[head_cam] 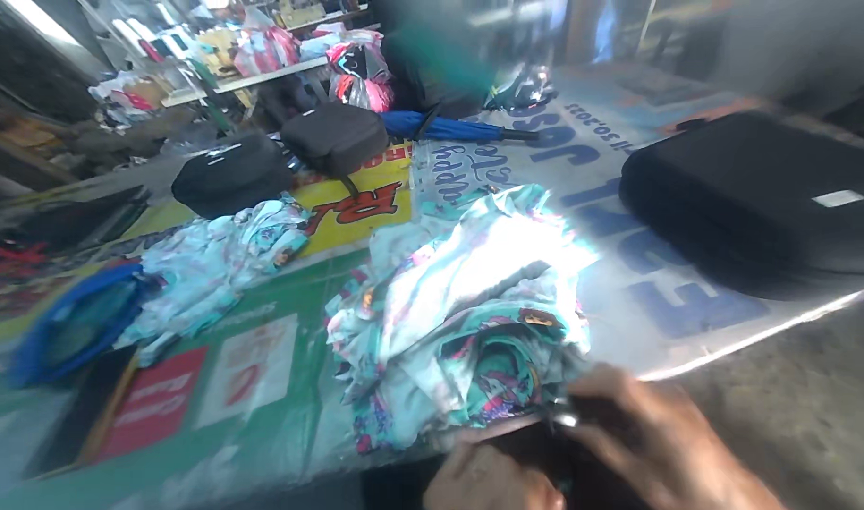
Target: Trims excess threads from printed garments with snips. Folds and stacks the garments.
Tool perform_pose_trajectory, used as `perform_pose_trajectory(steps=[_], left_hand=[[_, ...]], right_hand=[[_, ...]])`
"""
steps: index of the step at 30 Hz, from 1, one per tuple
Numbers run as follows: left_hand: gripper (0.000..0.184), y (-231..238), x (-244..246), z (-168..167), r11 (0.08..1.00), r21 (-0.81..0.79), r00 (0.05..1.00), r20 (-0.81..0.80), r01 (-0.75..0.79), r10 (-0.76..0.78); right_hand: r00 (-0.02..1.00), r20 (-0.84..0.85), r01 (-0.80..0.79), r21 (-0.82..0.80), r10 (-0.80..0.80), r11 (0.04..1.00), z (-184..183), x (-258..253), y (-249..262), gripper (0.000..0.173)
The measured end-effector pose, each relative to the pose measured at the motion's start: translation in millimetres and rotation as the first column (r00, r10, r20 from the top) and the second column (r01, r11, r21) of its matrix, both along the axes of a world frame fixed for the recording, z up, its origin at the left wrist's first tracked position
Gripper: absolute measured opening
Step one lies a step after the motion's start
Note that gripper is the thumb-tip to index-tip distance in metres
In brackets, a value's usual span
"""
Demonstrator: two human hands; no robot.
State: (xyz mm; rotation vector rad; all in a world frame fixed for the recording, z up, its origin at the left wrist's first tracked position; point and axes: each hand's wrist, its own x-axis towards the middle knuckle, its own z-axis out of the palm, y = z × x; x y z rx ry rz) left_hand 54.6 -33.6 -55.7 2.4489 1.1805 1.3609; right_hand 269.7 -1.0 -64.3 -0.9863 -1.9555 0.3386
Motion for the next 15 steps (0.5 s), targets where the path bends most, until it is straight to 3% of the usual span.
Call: perform_pose_trajectory(steps=[2,4,7,10,12,15], left_hand=[[0.041,11.5,-6.8,11.1,0.989,0.037,0.972,-0.18,-0.146,0.15],[0.054,32.9,-2.2,15.1,0.964,0.112,0.904,-0.334,-0.242,0.265],[0.032,66.1,12.5,18.5,0.971,0.123,0.9,-0.364,-0.207,0.238],[0.023,89.8,13.5,41.8,0.978,-0.202,0.999,0.016,0.049,-0.047],[0.025,106.8,8.9,59.1,0.887,-0.375,0.919,0.375,0.268,-0.119],[0.063,126.0,-2.1,75.8,0.651,-0.539,0.744,0.666,0.534,-0.058]], right_hand=[[0.996,-0.021,0.081,-0.025,-0.082,0.996,4.4,6.1,10.0,0.039],[0.988,-0.042,0.145,-0.029,-0.146,0.989,13.0,11.3,18.9,0.036],[0.988,-0.105,0.105,-0.045,-0.109,0.993,28.6,17.2,32.2,0.018],[0.992,-0.118,0.028,-0.097,-0.039,0.995,37.0,28.3,48.9,0.024],[0.988,-0.153,0.024,-0.091,-0.037,0.996,38.6,30.7,62.7,0.032],[0.976,-0.217,0.012,-0.115,-0.037,0.993,47.5,23.4,77.9,0.042]])
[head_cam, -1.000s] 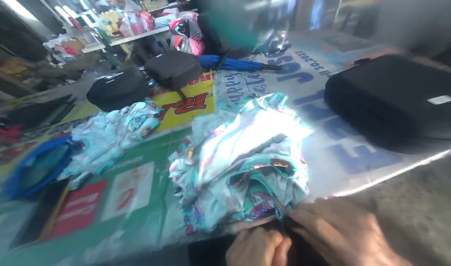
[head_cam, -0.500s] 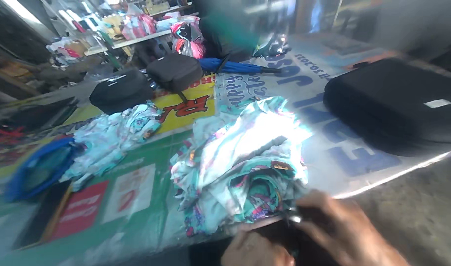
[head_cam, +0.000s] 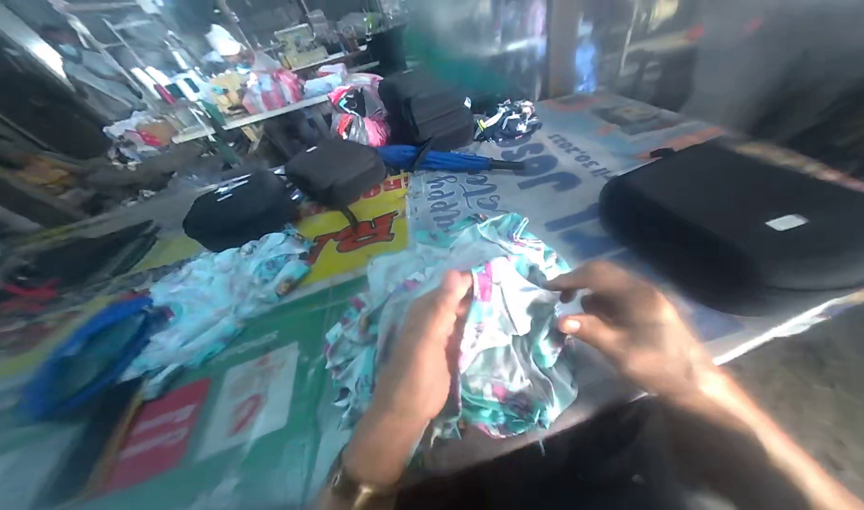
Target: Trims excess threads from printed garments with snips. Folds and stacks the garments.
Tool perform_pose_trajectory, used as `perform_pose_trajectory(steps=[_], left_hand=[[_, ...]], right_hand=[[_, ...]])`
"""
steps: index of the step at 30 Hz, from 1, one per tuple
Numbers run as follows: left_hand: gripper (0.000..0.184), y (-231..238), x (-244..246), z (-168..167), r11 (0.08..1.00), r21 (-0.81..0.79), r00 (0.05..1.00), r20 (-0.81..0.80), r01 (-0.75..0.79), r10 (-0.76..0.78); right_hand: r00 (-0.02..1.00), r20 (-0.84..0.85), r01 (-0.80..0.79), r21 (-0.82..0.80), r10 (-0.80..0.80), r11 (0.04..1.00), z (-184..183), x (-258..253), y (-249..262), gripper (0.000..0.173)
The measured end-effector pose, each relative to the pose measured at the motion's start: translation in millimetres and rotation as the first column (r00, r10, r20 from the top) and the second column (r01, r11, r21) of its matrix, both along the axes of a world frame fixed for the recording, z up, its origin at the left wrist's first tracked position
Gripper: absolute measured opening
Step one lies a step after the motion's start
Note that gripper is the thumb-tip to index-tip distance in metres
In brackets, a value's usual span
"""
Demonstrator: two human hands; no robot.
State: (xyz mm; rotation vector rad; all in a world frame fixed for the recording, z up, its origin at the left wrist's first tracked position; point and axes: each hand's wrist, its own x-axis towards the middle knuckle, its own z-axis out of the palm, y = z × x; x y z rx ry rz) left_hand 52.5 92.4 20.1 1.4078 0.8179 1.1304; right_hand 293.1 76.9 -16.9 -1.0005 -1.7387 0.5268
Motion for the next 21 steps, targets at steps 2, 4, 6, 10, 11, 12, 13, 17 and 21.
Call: perform_pose_trajectory(steps=[2,4,6,10,11,12,13,17,21], left_hand=[[0.086,4.6,-1.5,6.1,0.99,-0.118,0.994,0.096,0.071,-0.059],[0.093,5.2,-0.8,7.5,0.987,-0.14,0.987,0.151,0.079,-0.057],[0.097,6.6,-2.2,7.2,0.988,-0.122,0.981,0.177,0.097,-0.074],[0.096,10.9,-12.7,5.2,0.982,-0.084,0.983,0.074,0.172,-0.166],[0.089,11.1,-19.0,1.3,0.98,-0.013,0.974,-0.11,0.2,-0.2],[0.074,9.9,-26.7,-2.4,0.967,0.091,0.917,-0.351,0.236,-0.191],[0.063,6.4,-35.7,-1.6,0.931,0.191,0.791,-0.595,0.312,-0.143],[0.033,1.3,-80.7,11.6,0.769,0.502,0.479,-0.828,0.397,0.293],[0.025,13.2,-112.1,51.4,0.799,0.595,0.628,-0.656,0.089,0.418]], right_hand=[[1.0,-0.01,-0.002,-0.057,0.002,0.998,7.5,-10.2,6.7,0.052],[0.999,0.024,-0.022,-0.142,0.026,0.99,11.4,-19.1,11.5,0.053],[0.996,0.018,-0.081,-0.202,0.086,0.976,12.8,-22.3,16.4,0.032],[0.994,-0.043,-0.108,-0.109,0.104,0.988,19.5,-4.1,28.9,0.005],[0.996,-0.032,-0.082,-0.061,0.08,0.995,24.4,3.2,33.4,0.007],[0.999,-0.009,-0.044,-0.02,0.044,0.999,31.7,10.0,37.5,0.009],[1.0,0.025,0.01,0.009,-0.01,1.0,41.0,15.6,40.6,0.011],[0.967,0.177,0.176,0.064,-0.185,0.982,66.9,30.4,51.2,0.012],[0.927,0.277,0.232,0.107,-0.253,0.967,75.6,20.0,87.9,0.012]])
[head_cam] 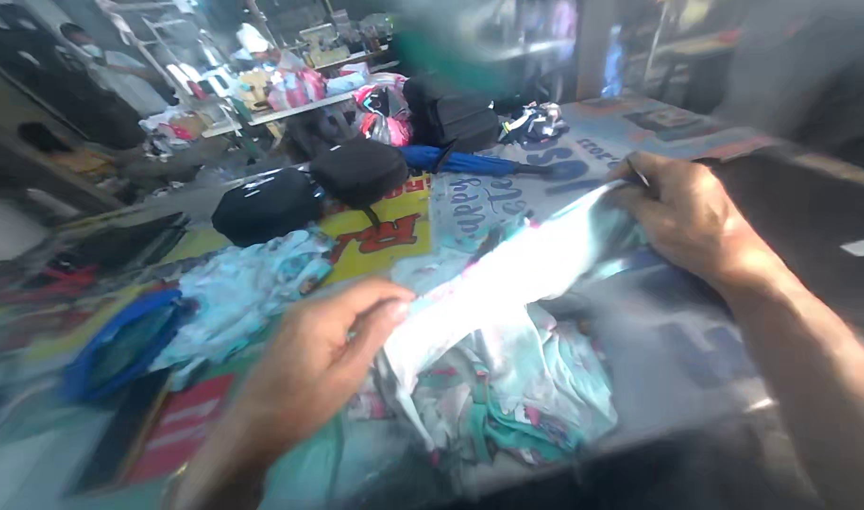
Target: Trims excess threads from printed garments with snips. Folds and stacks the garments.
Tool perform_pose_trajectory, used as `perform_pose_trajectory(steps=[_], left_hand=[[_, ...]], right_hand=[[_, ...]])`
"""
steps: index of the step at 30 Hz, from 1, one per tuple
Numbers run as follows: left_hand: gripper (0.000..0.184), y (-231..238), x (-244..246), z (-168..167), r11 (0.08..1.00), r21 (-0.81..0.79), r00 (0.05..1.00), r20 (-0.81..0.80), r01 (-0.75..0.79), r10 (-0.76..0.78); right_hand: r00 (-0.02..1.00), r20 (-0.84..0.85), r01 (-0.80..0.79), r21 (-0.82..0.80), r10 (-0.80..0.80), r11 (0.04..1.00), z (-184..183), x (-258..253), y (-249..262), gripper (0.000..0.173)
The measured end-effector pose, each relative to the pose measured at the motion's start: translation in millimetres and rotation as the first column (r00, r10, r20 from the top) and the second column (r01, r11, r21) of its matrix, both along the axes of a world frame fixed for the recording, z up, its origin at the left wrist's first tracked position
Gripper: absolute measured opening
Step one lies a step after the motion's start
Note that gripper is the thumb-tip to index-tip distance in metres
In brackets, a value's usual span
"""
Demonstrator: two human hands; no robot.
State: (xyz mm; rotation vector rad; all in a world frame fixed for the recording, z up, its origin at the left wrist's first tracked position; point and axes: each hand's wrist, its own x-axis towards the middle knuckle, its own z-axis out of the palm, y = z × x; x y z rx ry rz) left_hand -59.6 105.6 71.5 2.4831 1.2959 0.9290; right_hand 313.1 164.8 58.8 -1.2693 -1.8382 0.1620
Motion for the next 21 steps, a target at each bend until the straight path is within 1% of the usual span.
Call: perform_pose_trajectory(steps=[3,5,6,7,8,9,10,11,12,13,14,15,16,17,18,19,20,21], left_hand=[[0.025,18.8,8.3,8.1,0.973,0.162,0.986,-0.006,-0.165,0.168],[0.025,38.4,18.7,0.1,0.938,0.239,0.958,-0.078,-0.25,0.276],[0.028,51.1,23.7,-12.3,0.931,0.244,0.937,-0.155,-0.271,0.313],[0.032,65.4,27.6,-32.0,0.937,0.214,0.913,-0.246,-0.276,0.325],[0.038,79.5,29.0,-57.4,0.953,0.144,0.9,-0.316,-0.266,0.299],[0.04,90.7,27.2,-79.7,0.966,0.031,0.902,-0.349,-0.258,0.253],[0.042,98.8,23.2,-89.1,0.965,-0.103,0.927,-0.317,-0.241,0.198],[0.043,106.9,17.6,-90.2,0.954,-0.219,0.955,-0.257,-0.204,0.145],[0.043,113.5,12.6,-90.4,0.943,-0.294,0.976,-0.189,-0.159,0.106],[0.043,116.0,8.8,-90.7,0.938,-0.325,0.987,-0.137,-0.123,0.082],[0.043,117.8,6.4,-90.2,0.935,-0.338,0.991,-0.116,-0.105,0.069],[0.045,121.0,4.8,-90.2,0.933,-0.344,0.991,-0.115,-0.105,0.069],[0.045,124.2,3.1,-91.9,0.933,-0.343,0.992,-0.102,-0.106,0.075],[0.046,126.9,-0.6,-95.6,0.932,-0.345,0.993,-0.077,-0.108,0.087],[0.047,128.9,-6.5,-101.7,0.933,-0.347,0.995,-0.038,-0.1,0.092],[0.047,131.7,-15.1,-112.0,0.942,-0.327,0.997,0.006,-0.076,0.083],[0.048,133.9,-23.1,-120.3,0.951,-0.305,0.997,0.023,-0.061,0.072],[0.048,132.6,-23.2,-117.5,0.958,-0.277,0.997,0.001,-0.078,0.081]], right_hand=[[0.998,0.024,0.052,-0.056,-0.051,0.997,6.6,-16.6,40.5,0.016],[0.993,0.036,0.117,-0.12,-0.114,0.986,1.5,-30.9,64.8,0.021],[0.987,0.068,0.153,-0.157,-0.144,0.976,-6.7,-39.4,75.1,0.025],[0.979,0.124,0.183,-0.204,-0.16,0.962,-20.0,-48.6,83.7,0.029],[0.969,0.193,0.202,-0.276,-0.152,0.94,-37.8,-58.0,90.8,0.032],[0.962,0.249,0.2,-0.353,-0.114,0.914,-59.3,-65.5,98.6,0.034],[0.966,0.249,0.164,-0.412,-0.062,0.896,-80.6,-68.4,108.8,0.033],[0.98,0.198,0.11,-0.434,-0.024,0.894,-94.5,-64.6,119.4,0.033],[0.987,0.161,0.068,-0.444,0.005,0.894,-99.3,-57.4,124.7,0.034],[0.991,0.13,0.036,-0.46,0.028,0.887,-98.6,-51.6,124.0,0.036],[0.995,0.101,0.03,-0.472,0.02,0.881,-91.5,-47.2,117.6,0.041],[0.997,0.078,0.059,-0.454,-0.026,0.889,-80.1,-43.0,106.4,0.048],[0.994,0.059,0.105,-0.395,-0.089,0.913,-67.2,-39.5,90.5,0.053],[0.991,0.046,0.137,-0.324,-0.129,0.936,-55.6,-36.6,70.5,0.053],[0.991,0.043,0.135,-0.256,-0.128,0.957,-49.2,-33.0,47.9,0.049],[0.995,0.064,0.093,-0.201,-0.081,0.975,-48.8,-27.9,24.2,0.04],[0.995,0.104,0.03,-0.209,-0.008,0.977,-49.4,-23.2,2.3,0.034],[0.984,0.162,-0.025,-0.288,0.074,0.957,-51.7,-20.3,-18.7,0.034]])
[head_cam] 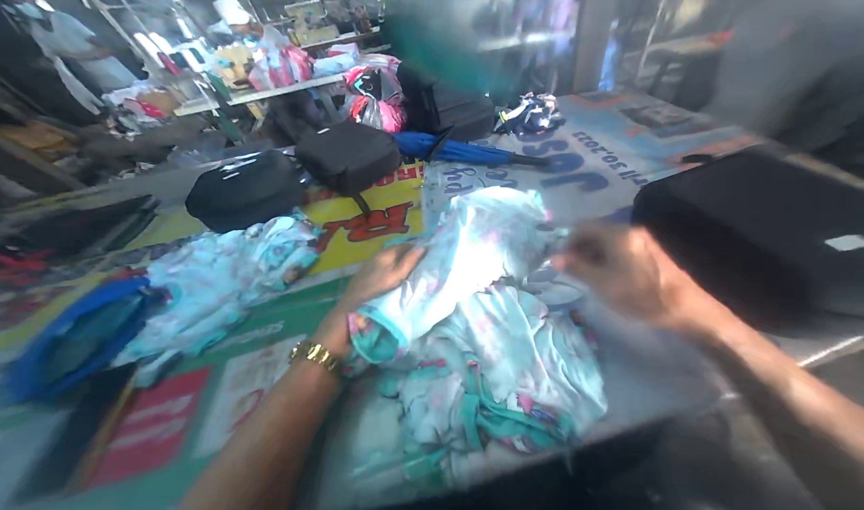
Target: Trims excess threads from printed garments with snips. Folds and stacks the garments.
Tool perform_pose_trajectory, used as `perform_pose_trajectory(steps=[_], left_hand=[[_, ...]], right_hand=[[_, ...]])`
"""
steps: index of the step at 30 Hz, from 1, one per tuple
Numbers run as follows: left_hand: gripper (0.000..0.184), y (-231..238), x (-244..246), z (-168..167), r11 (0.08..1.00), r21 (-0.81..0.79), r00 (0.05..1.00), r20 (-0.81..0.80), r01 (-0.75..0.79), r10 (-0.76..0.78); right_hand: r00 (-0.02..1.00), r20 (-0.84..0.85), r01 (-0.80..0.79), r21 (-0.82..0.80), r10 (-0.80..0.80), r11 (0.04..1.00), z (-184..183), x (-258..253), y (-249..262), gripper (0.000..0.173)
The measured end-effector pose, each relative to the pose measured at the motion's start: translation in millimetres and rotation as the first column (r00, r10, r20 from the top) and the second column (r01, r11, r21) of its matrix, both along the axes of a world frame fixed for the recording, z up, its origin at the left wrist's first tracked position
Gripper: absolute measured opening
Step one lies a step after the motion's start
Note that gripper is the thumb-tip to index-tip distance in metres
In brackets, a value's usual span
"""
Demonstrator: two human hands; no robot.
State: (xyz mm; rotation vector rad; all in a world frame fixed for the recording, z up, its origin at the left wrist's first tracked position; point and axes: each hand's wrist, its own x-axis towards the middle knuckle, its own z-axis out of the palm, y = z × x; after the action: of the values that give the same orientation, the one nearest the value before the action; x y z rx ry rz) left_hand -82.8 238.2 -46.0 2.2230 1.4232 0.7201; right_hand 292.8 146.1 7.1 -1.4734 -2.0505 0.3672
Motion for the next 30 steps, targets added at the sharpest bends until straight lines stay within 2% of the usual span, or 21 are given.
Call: perform_pose_trajectory(steps=[2,3,4,5,7,8,10,12,15,17,20,24,26,27,28,30], left_hand=[[0.046,-13.8,17.5,28.2,0.985,0.144,0.984,-0.14,-0.094,0.114],[0.045,-29.5,29.5,46.3,0.959,0.244,0.963,-0.191,-0.14,0.19],[0.044,-45.8,40.4,60.3,0.914,0.377,0.95,-0.203,-0.149,0.238],[0.041,-64.0,51.3,70.4,0.848,0.517,0.955,-0.175,-0.116,0.238],[0.025,-104.0,70.7,73.0,0.712,0.702,0.995,-0.091,0.033,0.044],[0.017,-122.7,79.5,65.7,0.711,0.689,0.99,-0.076,0.14,-0.122],[0.021,-149.8,95.6,45.1,0.772,0.5,0.915,-0.128,0.392,-0.382],[0.024,-160.2,105.1,24.3,0.782,0.363,0.862,-0.222,0.506,-0.455],[0.024,-164.9,106.7,7.3,0.84,0.329,0.887,-0.327,0.431,-0.326],[0.032,-166.4,107.3,5.9,0.873,0.35,0.912,-0.349,0.339,-0.214],[0.033,-165.4,114.0,5.0,0.859,0.432,0.925,-0.362,0.275,-0.114],[0.018,-162.7,131.3,-1.5,0.736,0.602,0.918,-0.391,0.31,-0.067],[0.015,-162.4,137.7,0.0,0.712,0.625,0.935,-0.33,0.32,-0.131],[0.015,-163.8,140.5,3.1,0.731,0.611,0.951,-0.245,0.303,-0.189],[0.014,-165.3,142.5,7.2,0.776,0.561,0.956,-0.129,0.288,-0.262],[0.014,-165.0,142.0,18.6,0.881,0.334,0.918,0.093,0.335,-0.385]], right_hand=[[0.978,0.188,-0.053,-0.192,0.09,0.98,-13.3,-1.4,-36.7,0.045],[0.964,0.248,-0.052,-0.193,0.1,0.98,-26.6,-2.6,-49.3,0.044],[0.962,0.259,-0.052,-0.123,0.083,0.991,-40.6,-2.6,-58.0,0.038],[0.975,0.215,-0.041,-0.039,0.049,0.998,-51.0,-0.4,-62.4,0.03],[1.0,0.022,-0.002,-0.009,0.003,1.0,-51.7,8.9,-63.7,0.022],[0.996,-0.088,0.011,-0.022,-0.013,1.0,-47.9,15.0,-60.9,0.021],[0.971,-0.235,0.027,-0.068,-0.042,0.997,-40.9,28.2,-52.7,0.02],[0.98,-0.169,0.093,-0.087,-0.107,0.992,-38.3,39.5,-45.0,0.022],[0.956,0.18,0.233,0.006,-0.231,0.972,-44.1,47.2,-38.9,0.027],[0.922,0.291,0.252,0.048,-0.255,0.966,-53.6,48.7,-39.1,0.025],[0.921,0.299,0.252,0.026,-0.249,0.967,-56.6,49.1,-38.7,0.024],[0.929,0.282,0.24,0.039,-0.241,0.97,-60.0,51.4,-37.5,0.026],[0.932,0.274,0.231,0.051,-0.236,0.972,-61.1,52.0,-36.9,0.027],[0.938,0.256,0.227,0.058,-0.234,0.972,-61.0,52.9,-37.0,0.028],[0.945,0.231,0.228,0.047,-0.232,0.973,-60.0,54.0,-37.2,0.028],[0.959,0.159,0.232,0.024,-0.233,0.972,-58.5,57.6,-35.9,0.025]])
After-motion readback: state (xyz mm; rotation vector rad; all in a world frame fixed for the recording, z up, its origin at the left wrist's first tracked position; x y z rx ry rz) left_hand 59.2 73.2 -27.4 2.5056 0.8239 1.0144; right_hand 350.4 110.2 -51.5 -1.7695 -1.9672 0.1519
